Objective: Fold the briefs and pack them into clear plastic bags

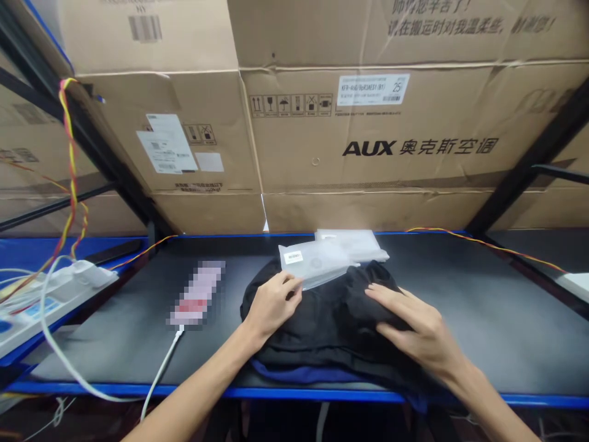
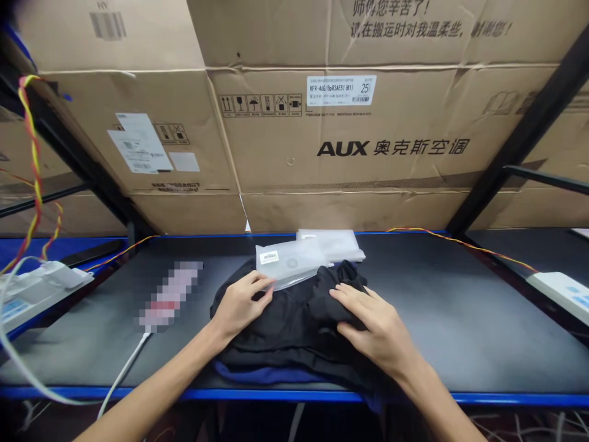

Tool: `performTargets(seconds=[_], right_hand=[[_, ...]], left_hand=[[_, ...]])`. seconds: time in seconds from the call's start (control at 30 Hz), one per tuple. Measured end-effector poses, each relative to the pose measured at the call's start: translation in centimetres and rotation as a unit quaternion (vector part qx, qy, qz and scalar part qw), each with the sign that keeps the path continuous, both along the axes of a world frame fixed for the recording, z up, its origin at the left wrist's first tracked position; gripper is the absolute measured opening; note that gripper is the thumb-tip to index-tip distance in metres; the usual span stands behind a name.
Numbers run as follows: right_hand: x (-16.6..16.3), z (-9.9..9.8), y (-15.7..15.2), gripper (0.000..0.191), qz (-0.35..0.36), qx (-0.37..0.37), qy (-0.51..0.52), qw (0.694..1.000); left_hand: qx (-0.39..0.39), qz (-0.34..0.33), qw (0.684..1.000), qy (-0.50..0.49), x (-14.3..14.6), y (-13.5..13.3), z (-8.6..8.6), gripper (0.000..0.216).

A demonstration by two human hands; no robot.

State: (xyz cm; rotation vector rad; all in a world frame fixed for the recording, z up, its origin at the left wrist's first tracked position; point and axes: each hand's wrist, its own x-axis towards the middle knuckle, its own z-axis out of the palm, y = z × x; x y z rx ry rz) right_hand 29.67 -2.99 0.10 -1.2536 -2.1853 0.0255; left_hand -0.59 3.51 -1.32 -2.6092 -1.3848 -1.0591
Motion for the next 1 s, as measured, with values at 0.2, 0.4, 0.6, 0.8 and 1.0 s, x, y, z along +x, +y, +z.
performTargets(seconds=[0.2, 0.4, 0.6, 0.8, 1.0], right_hand=[[-2.6, 0.5, 0.6, 0.053, 0.077, -0.008, -0.042, 0.996], [-4.4, 0.8, 1.9, 0.072, 0.137, -0.121, -0.117, 0.976], [-3.9, 1.8, 2.5, 0.07, 0.177, -0.156, -0.136, 0.962], [-3.9, 1.2, 2.6, 0.073, 0.188, -0.138, -0.16, 0.959], [-4.0, 0.4, 2.3, 0.073, 0.182, -0.112, -0.168, 0.962]], left_hand=[[-0.013, -0.065, 0.998, -0.022, 0.6, -0.5, -0.2, 0.023], [-0.06, -0.098, 0.992, -0.056, 1.1, -1.0, 0.5, 0.028], [-0.08, -0.102, 0.989, -0.067, 1.0, -1.0, 0.9, 0.026], [-0.073, -0.079, 0.991, -0.077, 1.1, -0.9, 0.3, 0.024], [-0.064, -0.056, 0.992, -0.09, 1.2, -0.7, -0.3, 0.018]])
